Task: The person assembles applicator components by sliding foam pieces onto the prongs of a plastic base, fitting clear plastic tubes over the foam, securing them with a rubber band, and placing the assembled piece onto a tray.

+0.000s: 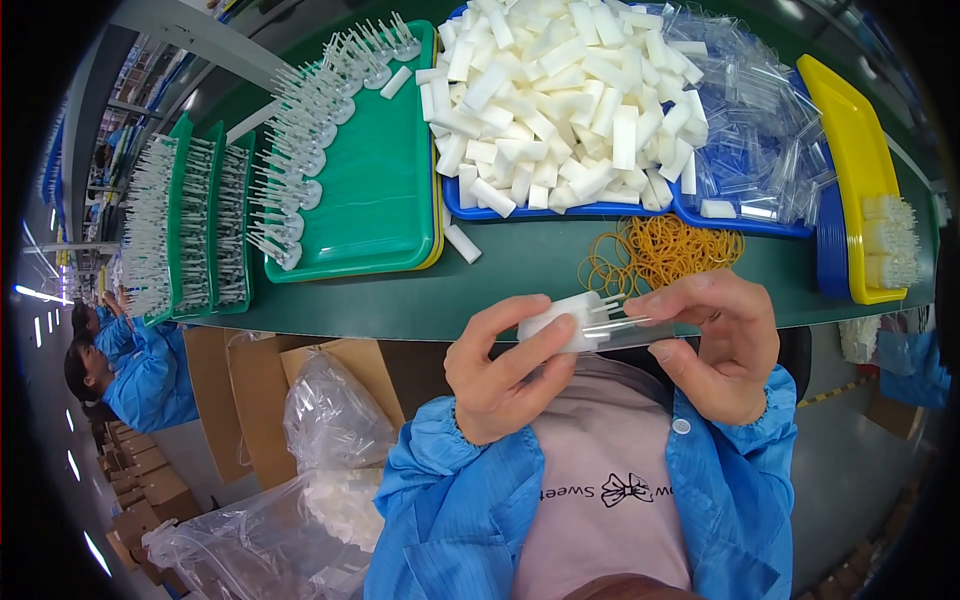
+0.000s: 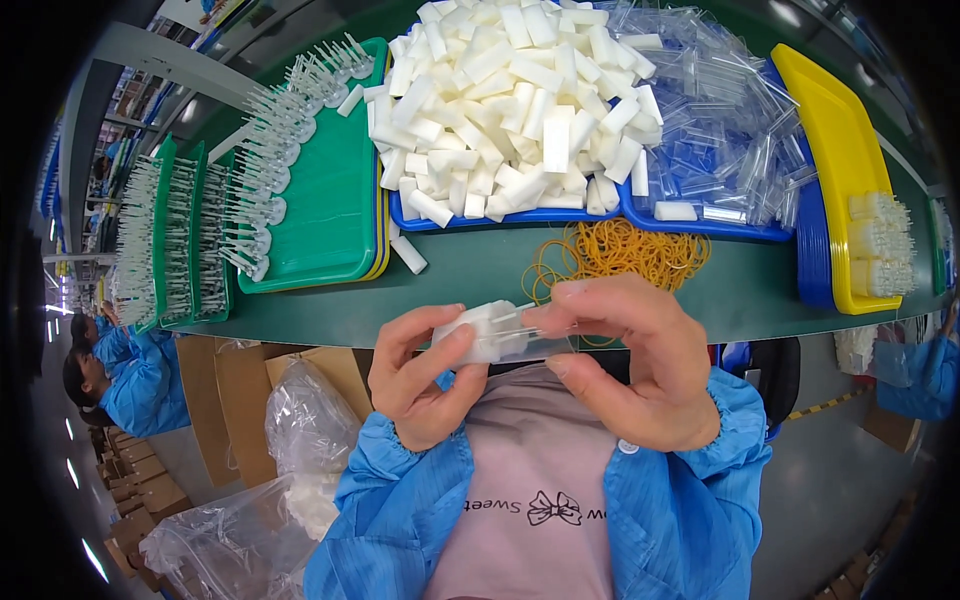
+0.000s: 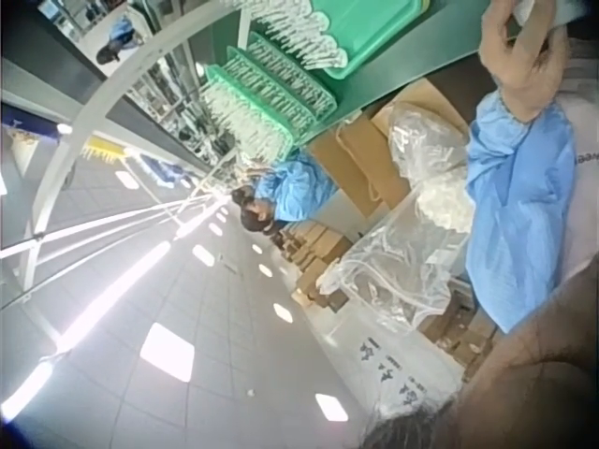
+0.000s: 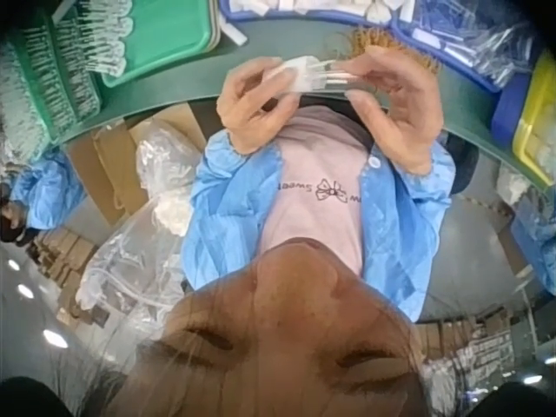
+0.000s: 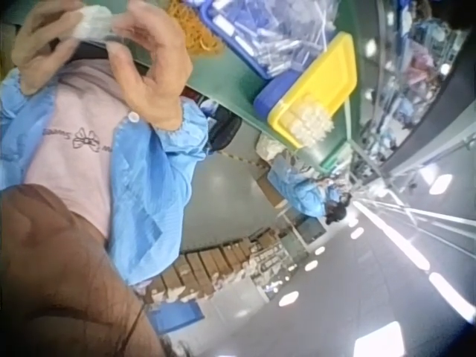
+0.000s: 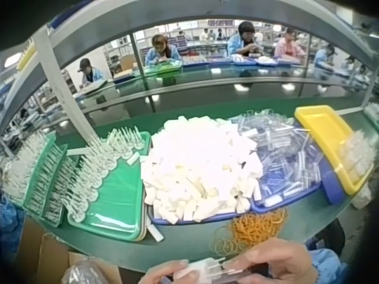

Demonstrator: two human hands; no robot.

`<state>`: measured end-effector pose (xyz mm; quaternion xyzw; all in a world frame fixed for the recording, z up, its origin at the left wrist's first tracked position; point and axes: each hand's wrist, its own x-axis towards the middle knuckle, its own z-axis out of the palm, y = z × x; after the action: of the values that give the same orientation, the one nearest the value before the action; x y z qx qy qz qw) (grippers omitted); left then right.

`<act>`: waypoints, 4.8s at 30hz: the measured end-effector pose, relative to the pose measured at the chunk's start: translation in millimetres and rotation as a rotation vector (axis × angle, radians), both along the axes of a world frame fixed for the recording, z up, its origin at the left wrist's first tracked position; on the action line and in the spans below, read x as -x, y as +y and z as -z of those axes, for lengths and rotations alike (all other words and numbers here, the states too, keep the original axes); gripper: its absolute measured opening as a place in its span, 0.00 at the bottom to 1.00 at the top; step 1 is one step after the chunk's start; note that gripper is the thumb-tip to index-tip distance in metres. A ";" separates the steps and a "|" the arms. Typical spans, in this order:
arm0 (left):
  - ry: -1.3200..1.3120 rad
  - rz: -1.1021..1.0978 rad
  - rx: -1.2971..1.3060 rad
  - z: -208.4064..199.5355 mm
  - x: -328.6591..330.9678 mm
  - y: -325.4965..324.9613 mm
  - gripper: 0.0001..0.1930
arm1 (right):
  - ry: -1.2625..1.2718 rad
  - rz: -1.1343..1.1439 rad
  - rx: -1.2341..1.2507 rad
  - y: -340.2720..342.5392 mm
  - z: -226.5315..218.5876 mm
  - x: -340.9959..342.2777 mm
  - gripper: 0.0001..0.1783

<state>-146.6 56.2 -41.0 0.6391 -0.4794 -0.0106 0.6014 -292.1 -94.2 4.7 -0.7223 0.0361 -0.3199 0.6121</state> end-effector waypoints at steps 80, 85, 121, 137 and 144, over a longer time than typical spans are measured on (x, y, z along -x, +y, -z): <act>-0.064 -0.020 -0.152 4.3 -13.5 -8.8 0.19 | 0.146 0.054 -0.464 -2.2 50.5 -14.9 0.07; -0.196 -0.064 -0.131 4.6 -11.4 -10.2 0.19 | 0.211 0.023 -0.663 -3.6 47.0 -17.3 0.08; 0.951 0.417 -0.073 19.0 -11.0 -11.6 0.23 | 0.175 0.140 -0.313 -1.6 56.1 -2.9 0.12; 1.004 0.276 0.061 26.2 -16.3 -5.7 0.23 | 0.278 0.409 0.268 -50.9 14.5 7.0 0.18; 1.070 0.275 0.039 23.9 -11.8 -7.0 0.25 | 0.671 0.574 0.896 -91.5 44.0 25.4 0.21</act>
<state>-134.8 49.2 -64.9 0.4647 -0.1860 -0.4033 0.7660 -317.5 -185.7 -39.2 -0.9313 0.2810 -0.2113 0.0952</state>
